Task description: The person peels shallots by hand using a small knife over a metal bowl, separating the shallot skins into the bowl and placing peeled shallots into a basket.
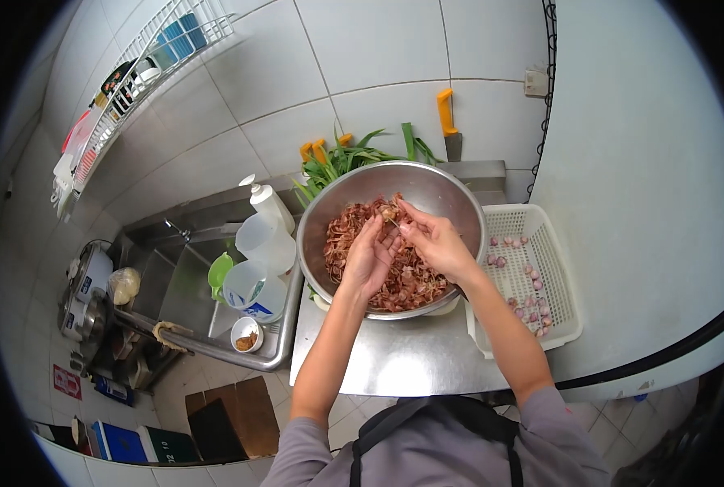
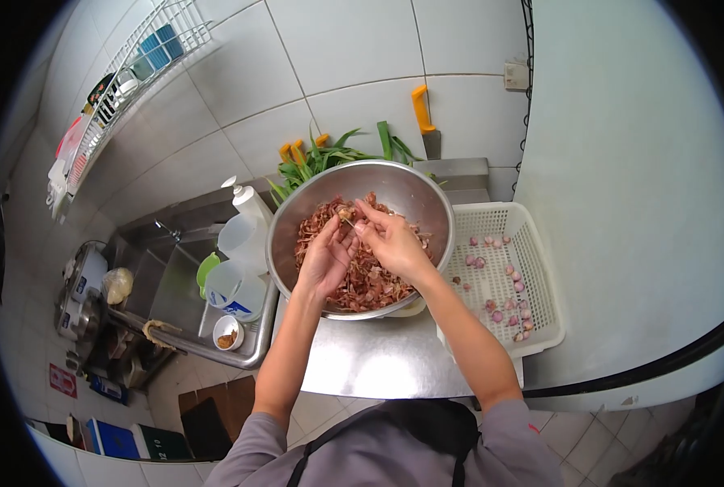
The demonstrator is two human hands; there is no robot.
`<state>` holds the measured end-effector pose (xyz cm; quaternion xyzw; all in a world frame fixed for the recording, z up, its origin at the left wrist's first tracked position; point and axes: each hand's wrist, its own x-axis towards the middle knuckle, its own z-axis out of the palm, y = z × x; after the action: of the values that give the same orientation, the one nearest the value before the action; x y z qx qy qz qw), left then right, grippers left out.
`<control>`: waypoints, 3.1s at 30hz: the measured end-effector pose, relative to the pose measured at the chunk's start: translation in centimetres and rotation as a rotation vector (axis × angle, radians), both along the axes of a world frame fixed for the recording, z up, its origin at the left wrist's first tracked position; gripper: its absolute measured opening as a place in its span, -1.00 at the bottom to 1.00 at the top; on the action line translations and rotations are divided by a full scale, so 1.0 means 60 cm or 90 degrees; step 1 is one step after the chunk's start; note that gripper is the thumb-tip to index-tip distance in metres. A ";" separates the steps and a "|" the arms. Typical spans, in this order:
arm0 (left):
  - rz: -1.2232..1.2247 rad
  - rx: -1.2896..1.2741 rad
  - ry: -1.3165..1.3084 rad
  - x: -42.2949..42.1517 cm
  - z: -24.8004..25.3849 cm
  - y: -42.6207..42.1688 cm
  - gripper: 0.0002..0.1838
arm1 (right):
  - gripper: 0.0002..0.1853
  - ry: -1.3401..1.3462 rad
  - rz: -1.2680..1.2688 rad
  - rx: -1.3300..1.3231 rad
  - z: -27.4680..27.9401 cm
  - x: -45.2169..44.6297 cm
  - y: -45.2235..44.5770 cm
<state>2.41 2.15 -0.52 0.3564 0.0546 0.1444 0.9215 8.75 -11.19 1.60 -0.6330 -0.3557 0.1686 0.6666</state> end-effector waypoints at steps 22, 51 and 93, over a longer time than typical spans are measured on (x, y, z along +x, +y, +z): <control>0.178 0.229 -0.036 -0.014 -0.013 -0.039 -0.55 | -0.81 0.485 0.167 0.154 -0.008 0.015 0.011; 0.206 0.240 0.022 -0.004 -0.011 -0.030 -0.65 | -0.84 0.225 -0.093 0.087 -0.018 0.003 0.051; 0.278 0.328 -0.041 -0.011 -0.005 -0.041 -0.73 | -0.75 -0.104 -0.001 0.041 0.000 -0.020 0.010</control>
<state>1.77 -0.33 -0.84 0.5528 0.0618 0.3585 0.7497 7.56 -10.60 1.59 -0.6228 -0.4139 0.1045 0.6556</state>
